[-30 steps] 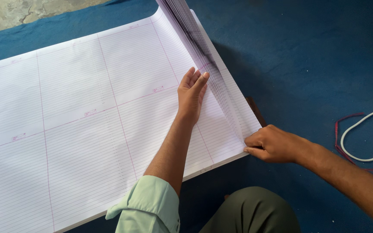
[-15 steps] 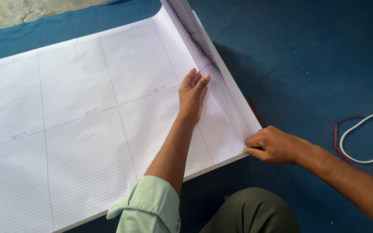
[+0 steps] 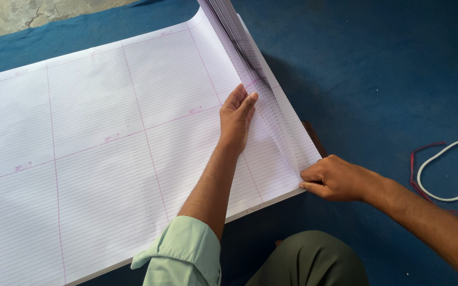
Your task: The person folds a large sheet of lined paper in half, then uses a small wooden block to press and crease the fold. They repeat this process on another sheet, folding and creasing it before setting it aside.
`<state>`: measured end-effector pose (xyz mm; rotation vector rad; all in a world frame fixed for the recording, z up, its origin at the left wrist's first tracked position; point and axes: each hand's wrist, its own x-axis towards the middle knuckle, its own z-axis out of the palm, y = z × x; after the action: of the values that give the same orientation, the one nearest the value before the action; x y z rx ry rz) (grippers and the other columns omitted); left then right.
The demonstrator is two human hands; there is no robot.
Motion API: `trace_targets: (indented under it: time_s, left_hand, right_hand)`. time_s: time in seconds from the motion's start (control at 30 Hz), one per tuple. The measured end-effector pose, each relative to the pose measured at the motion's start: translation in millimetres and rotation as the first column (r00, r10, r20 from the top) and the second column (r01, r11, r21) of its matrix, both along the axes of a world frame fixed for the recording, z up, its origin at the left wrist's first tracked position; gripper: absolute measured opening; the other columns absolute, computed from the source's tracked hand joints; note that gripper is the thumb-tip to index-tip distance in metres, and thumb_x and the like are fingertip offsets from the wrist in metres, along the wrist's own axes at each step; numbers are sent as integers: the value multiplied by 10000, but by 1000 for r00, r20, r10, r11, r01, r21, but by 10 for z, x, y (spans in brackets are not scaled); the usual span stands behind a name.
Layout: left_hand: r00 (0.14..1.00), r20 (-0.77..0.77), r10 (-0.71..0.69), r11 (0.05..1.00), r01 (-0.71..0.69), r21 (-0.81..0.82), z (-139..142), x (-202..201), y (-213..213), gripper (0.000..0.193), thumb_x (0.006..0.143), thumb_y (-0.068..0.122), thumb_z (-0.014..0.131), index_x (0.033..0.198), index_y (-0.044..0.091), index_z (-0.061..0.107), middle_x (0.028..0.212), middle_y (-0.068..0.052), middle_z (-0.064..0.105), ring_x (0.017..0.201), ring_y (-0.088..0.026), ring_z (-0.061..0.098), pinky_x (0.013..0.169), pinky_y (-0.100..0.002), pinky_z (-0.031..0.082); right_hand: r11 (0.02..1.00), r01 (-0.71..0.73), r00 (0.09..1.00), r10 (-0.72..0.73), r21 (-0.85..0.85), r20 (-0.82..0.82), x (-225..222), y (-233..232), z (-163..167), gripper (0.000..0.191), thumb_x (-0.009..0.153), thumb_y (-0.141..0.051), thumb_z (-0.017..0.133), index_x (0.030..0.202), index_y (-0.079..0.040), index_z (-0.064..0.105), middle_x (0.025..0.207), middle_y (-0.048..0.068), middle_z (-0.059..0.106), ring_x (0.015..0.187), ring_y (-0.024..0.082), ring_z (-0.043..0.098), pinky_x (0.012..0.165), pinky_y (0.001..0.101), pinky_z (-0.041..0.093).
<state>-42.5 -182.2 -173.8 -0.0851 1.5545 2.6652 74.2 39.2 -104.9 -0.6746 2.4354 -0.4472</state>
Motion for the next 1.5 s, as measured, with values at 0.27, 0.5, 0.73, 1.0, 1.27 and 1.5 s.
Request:
trace_targets:
  time_s: [0.27, 0.5, 0.73, 1.0, 1.27, 1.5]
  left_hand:
    - [998, 49, 37, 990, -30, -140, 232, 99, -6, 795, 916, 189, 569, 1576, 123, 131, 1525, -306, 318, 1362, -390, 468, 1033, -475, 502]
    - [998, 58, 2, 927, 20, -376, 155, 80, 39, 500, 950, 87, 467, 1439, 38, 561, 1253, -271, 706, 970, -417, 693, 827, -361, 604]
    - [1000, -9, 6, 981, -8, -196, 96, 49, 86, 514, 966, 326, 604, 1344, -22, 607, 1161, -249, 721, 1090, -278, 704, 960, -377, 558]
    - [999, -10, -35, 992, 33, -124, 154, 66, 56, 632, 887, 355, 691, 1355, -55, 578, 1186, -294, 695, 1131, -339, 692, 975, -442, 569]
    - [999, -5, -34, 997, 34, -68, 91, 37, 37, 675, 886, 324, 715, 1382, -91, 522, 1251, -317, 650, 1199, -345, 657, 1021, -451, 547]
    - [1000, 19, -22, 997, 24, -70, 98, 33, 45, 676, 866, 296, 732, 1378, -92, 522, 1224, -321, 659, 1145, -347, 687, 965, -432, 586]
  right_hand:
    - [1000, 27, 1000, -27, 10, 12, -9, -25, 59, 343, 896, -282, 654, 595, -120, 668, 465, 40, 633, 360, 152, 538, 444, 339, 465]
    - [999, -11, 999, 9, -41, -52, -10, -4, 129, 346, 899, -247, 652, 603, -70, 640, 506, 83, 636, 414, 190, 561, 487, 391, 466]
    - [1000, 22, 1000, -22, -6, -8, 4, 1, 163, 329, 904, -260, 649, 623, -90, 662, 517, 73, 655, 414, 188, 587, 497, 378, 486]
    - [1000, 18, 1000, -18, -9, 3, -6, 8, 135, 322, 899, -263, 649, 622, -103, 678, 502, 71, 663, 377, 169, 577, 464, 357, 494]
    - [1000, 13, 1000, -13, 2, -13, -5, 7, 102, 329, 899, -274, 650, 617, -107, 683, 497, 63, 658, 379, 169, 574, 471, 347, 487]
    - [999, 25, 1000, -25, 31, -1, -2, 6, 59, 327, 902, -289, 650, 628, -114, 687, 502, 64, 660, 380, 166, 571, 469, 345, 485]
